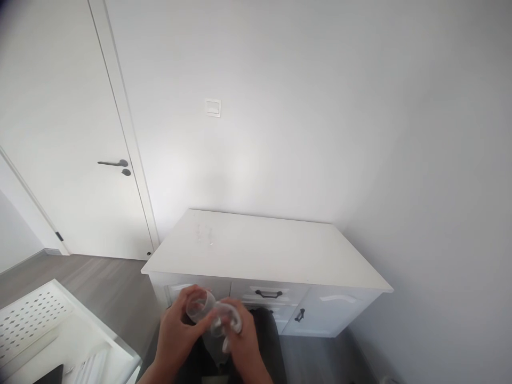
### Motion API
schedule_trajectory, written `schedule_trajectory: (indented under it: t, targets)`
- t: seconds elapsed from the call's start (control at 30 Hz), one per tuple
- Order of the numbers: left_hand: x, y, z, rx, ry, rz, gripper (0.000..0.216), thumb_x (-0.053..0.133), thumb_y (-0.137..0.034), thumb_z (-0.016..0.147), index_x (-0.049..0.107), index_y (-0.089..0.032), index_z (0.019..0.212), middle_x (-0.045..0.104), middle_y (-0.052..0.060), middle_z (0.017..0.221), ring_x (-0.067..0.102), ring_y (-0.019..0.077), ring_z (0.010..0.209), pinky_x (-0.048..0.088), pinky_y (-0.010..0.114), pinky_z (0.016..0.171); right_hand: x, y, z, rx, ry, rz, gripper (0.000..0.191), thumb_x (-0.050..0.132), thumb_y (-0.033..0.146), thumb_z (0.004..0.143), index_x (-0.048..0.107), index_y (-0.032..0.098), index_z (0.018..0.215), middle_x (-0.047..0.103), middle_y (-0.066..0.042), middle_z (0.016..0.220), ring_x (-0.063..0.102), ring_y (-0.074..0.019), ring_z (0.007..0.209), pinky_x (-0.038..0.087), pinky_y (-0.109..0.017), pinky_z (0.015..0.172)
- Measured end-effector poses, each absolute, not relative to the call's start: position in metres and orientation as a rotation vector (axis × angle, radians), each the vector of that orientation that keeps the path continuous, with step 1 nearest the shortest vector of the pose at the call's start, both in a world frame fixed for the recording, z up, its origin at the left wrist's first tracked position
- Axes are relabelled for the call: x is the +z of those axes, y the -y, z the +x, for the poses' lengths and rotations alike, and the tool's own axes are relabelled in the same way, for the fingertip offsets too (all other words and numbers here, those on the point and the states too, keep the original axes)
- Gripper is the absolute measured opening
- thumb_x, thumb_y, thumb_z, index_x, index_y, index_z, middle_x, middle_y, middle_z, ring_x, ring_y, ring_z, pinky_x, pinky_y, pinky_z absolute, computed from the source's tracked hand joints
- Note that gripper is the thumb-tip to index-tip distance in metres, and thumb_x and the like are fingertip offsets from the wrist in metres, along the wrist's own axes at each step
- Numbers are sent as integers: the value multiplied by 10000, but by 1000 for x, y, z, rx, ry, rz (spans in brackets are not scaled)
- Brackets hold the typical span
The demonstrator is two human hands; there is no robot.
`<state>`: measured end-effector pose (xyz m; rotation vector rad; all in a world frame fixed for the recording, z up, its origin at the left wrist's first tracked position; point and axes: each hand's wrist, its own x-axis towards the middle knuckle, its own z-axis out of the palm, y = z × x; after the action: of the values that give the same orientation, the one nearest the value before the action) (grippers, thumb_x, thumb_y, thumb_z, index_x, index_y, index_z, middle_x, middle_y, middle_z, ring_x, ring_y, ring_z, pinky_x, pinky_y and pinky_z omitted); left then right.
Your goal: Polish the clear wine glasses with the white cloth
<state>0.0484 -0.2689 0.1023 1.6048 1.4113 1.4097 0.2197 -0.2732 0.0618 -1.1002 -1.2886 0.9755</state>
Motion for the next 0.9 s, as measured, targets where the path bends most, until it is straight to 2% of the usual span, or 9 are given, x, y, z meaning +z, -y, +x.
schedule_trajectory:
  t: [0.1,0.17,0.27,0.37,0.47,0.57,0.67,0.73,0.9]
  targets:
    - [102,268,56,1612,-1364,1477,440,796,-426,789,605,-254,1147,777,74,1169,759,276,1043,617,426,963,53,266,222,956,679,-1184,513,592,660,917,695,212,1144,747,-102,1118,703,-260,974,562,-328,764]
    - [96,270,63,1618,-1310,1498,453,811,-402,775,610,-251,1153,776,80,1175,760,282,1051,621,429,967,50,264,213,1162,584,-1125,599,490,724,929,690,205,1152,751,-115,1104,717,-261,908,562,-328,667]
    - [79,277,71,1529,-1199,1667,454,832,-355,742,647,-261,1145,785,90,1158,762,308,1057,637,424,930,50,266,198,1479,645,-1036,654,365,764,928,702,204,923,740,-104,890,695,-248,755,534,-325,564]
    - [68,284,74,1423,-1036,1850,426,831,-334,733,687,-273,1129,784,99,1153,746,327,1099,628,418,942,49,270,191,1541,500,-1056,520,519,726,866,603,231,732,611,-37,657,600,-206,605,502,-310,533]
    - [73,284,76,1405,-1136,1739,396,807,-371,763,660,-248,1110,773,101,1108,756,293,1010,633,380,884,42,274,196,1319,392,-1141,452,647,673,809,568,231,754,546,3,642,538,-176,581,500,-306,570]
    - [89,278,76,1331,-1355,1375,386,721,-508,835,591,-202,1031,738,79,956,746,243,800,640,345,723,34,281,207,834,658,-1221,456,631,684,846,611,228,860,587,-18,755,554,-191,699,505,-317,683]
    - [102,271,71,1216,-1333,1275,405,653,-573,867,557,-198,987,691,30,837,704,205,661,606,311,603,34,286,213,579,942,-1192,467,584,695,890,600,236,806,570,-29,743,519,-193,704,478,-325,706]
    - [106,268,64,1192,-1246,1440,350,688,-504,857,556,-214,1001,702,15,832,698,187,657,593,290,628,38,285,213,697,844,-1185,467,548,692,908,593,238,807,569,-21,717,525,-188,668,476,-315,658]
    - [106,263,48,1124,-1214,2042,342,767,-347,781,648,-251,1087,736,15,880,702,181,728,568,275,696,38,274,201,1469,478,-1201,462,483,637,912,593,224,739,552,-4,562,512,-182,463,431,-303,463]
